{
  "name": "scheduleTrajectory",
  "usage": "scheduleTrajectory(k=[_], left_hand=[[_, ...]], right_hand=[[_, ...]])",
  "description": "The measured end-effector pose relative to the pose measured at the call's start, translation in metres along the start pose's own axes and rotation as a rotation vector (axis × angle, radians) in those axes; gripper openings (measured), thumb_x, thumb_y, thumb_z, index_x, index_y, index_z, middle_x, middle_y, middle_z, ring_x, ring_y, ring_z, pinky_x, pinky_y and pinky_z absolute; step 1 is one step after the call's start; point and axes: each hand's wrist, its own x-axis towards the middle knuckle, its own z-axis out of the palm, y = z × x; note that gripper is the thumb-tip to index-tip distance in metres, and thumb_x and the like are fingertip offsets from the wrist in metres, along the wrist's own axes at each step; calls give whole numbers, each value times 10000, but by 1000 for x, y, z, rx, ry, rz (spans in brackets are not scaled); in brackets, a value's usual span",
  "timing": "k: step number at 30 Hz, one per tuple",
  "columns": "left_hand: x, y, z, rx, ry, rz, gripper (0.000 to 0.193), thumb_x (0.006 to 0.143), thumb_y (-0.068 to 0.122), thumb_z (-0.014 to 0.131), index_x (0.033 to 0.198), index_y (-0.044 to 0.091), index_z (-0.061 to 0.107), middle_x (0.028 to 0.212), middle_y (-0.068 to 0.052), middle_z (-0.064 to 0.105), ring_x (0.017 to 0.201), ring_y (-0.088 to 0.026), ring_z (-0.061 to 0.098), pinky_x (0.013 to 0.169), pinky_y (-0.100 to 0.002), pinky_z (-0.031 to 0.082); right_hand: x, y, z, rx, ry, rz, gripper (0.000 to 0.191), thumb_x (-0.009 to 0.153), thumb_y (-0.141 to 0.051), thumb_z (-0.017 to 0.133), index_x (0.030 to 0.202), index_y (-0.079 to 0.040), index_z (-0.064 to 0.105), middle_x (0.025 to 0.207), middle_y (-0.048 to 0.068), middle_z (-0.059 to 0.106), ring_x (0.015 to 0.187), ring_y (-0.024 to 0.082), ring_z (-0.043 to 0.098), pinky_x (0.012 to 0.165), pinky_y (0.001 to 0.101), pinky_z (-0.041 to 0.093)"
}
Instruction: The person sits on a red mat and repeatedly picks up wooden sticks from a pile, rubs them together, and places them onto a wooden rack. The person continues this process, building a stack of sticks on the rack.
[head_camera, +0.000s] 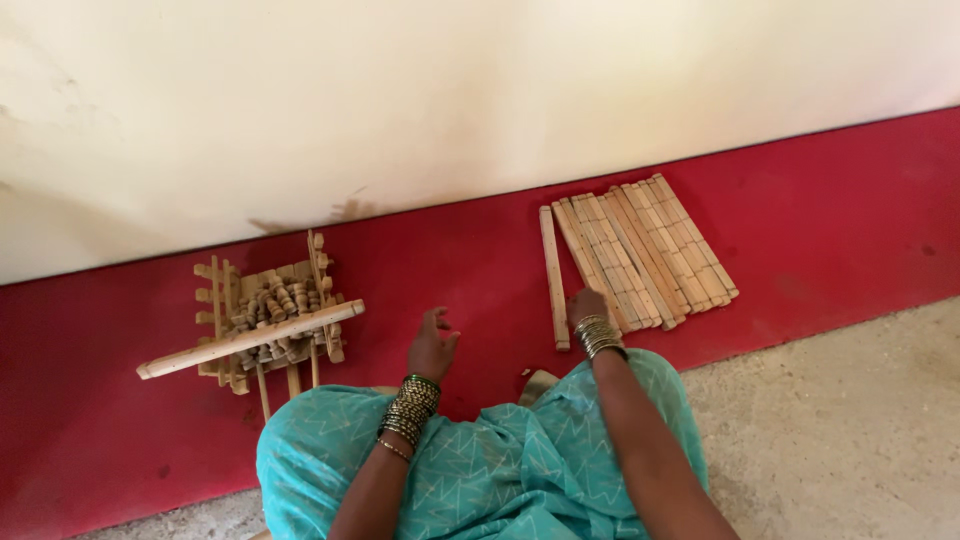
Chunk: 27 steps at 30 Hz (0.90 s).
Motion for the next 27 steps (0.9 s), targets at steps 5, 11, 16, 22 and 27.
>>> scheduleTrajectory(k=[5, 11, 16, 22, 27], left_hand=[[-2, 7, -1, 17, -98, -18, 542, 899, 226, 758, 1368, 153, 497, 1147, -74, 724, 816, -269, 733, 725, -449, 588], [8, 3, -7, -76, -93, -36, 536, 939, 285, 747, 1393, 120, 513, 1137, -90, 736, 895, -240, 728, 745, -440, 614], [23, 0, -29, -520, 19, -71, 578, 949, 258, 734, 1434, 82, 474, 1219, -109, 699, 1019, -195, 705, 779, -386, 622], [29, -8, -77, -929, 342, -56, 526, 975, 148, 670, 1454, 74, 467, 1300, -125, 675, 1104, -185, 682, 845, -335, 637], [21, -10, -99, -999, 306, 35, 528, 985, 55, 641, 1481, 64, 460, 1328, -157, 660, 1137, -209, 666, 915, -373, 627]], right_hand=[[-10, -23, 19, -258, -179, -48, 313, 905, -278, 777, 917, 35, 793, 901, 222, 777, 820, 303, 766, 742, 395, 650], [-25, -39, 34, 462, -354, -56, 371, 893, -305, 779, 865, 63, 819, 791, 218, 790, 666, 263, 747, 623, 379, 640], [-63, -64, 58, 357, -213, -577, 308, 845, -221, 797, 1015, 16, 698, 937, 191, 696, 755, 289, 710, 685, 428, 601], [-82, -76, 75, 26, 44, -915, 231, 923, -160, 679, 1103, -16, 655, 1134, 197, 606, 992, 378, 632, 793, 468, 563], [-76, -68, 85, 8, 91, -852, 206, 890, -121, 647, 1075, -36, 676, 1169, 204, 600, 1075, 404, 594, 878, 483, 543]])
